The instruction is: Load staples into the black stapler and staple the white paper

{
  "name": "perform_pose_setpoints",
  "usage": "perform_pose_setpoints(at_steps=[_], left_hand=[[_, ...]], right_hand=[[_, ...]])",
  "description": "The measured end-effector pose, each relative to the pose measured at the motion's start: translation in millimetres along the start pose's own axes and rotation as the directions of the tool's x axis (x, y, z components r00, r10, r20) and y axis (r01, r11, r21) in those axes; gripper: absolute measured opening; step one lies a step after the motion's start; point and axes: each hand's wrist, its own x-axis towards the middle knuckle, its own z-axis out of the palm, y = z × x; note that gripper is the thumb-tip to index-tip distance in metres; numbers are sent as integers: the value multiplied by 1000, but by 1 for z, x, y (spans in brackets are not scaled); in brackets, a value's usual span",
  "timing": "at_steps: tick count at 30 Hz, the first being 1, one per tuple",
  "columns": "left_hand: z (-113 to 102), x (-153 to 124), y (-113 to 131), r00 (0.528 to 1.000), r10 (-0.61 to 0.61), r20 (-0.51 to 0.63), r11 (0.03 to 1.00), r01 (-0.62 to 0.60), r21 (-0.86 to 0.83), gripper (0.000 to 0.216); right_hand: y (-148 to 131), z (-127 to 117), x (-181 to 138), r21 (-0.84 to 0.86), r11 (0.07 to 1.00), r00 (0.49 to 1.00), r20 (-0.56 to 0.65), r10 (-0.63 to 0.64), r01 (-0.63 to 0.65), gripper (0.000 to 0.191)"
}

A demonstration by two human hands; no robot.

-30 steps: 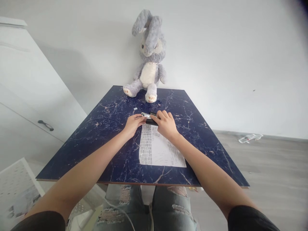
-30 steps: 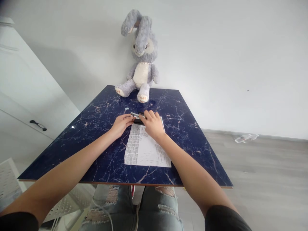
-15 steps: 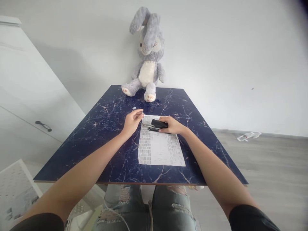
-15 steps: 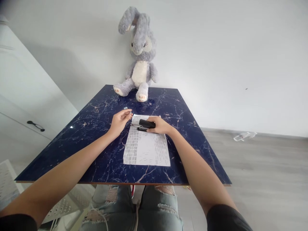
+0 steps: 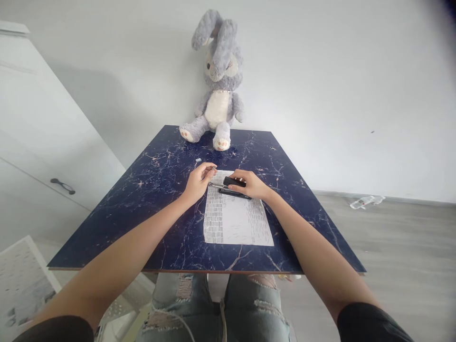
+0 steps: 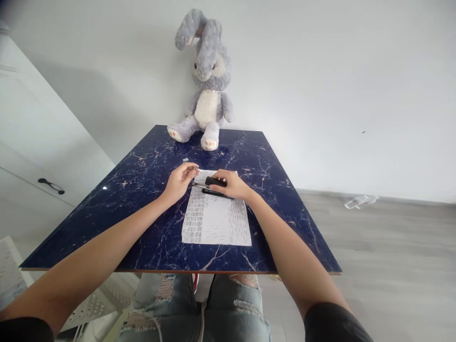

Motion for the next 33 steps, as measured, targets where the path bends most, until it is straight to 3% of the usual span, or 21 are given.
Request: perform_pose_setpoints(at_steps=[13,17,20,23,28,31,33], left_hand=[[-1,1,-5,999,-17,-27,1000,17,19,22],[-2,0,6,998,55,15,995,-56,86,26],[-2,-4,18,997,77,30,991,-79,106,32],[-1,-8,26,993,102,53,988,-107,109,39],[2,-14,31,992,94,87,987,-104,125,39],[0,-12,30,991,104,90,986,-115,124,35],[-7,-6,22,994,95,52,980,-103,168,28]], right_hand=[[3,3,0,-72,997,999,35,10,-7,28],[-3,2,0,-18,998,991,-116,-65,63,40],[-12,1,1,-16,984,950,-257,-175,177,49],[-22,3,1,-39,970,939,-245,-241,239,39],[-35,8,2,-38,983,967,-178,-182,178,29],[-32,3,3,-22,995,954,-282,-103,101,28],[-17,-6,1,-15,1000,912,-409,16,-24,27]])
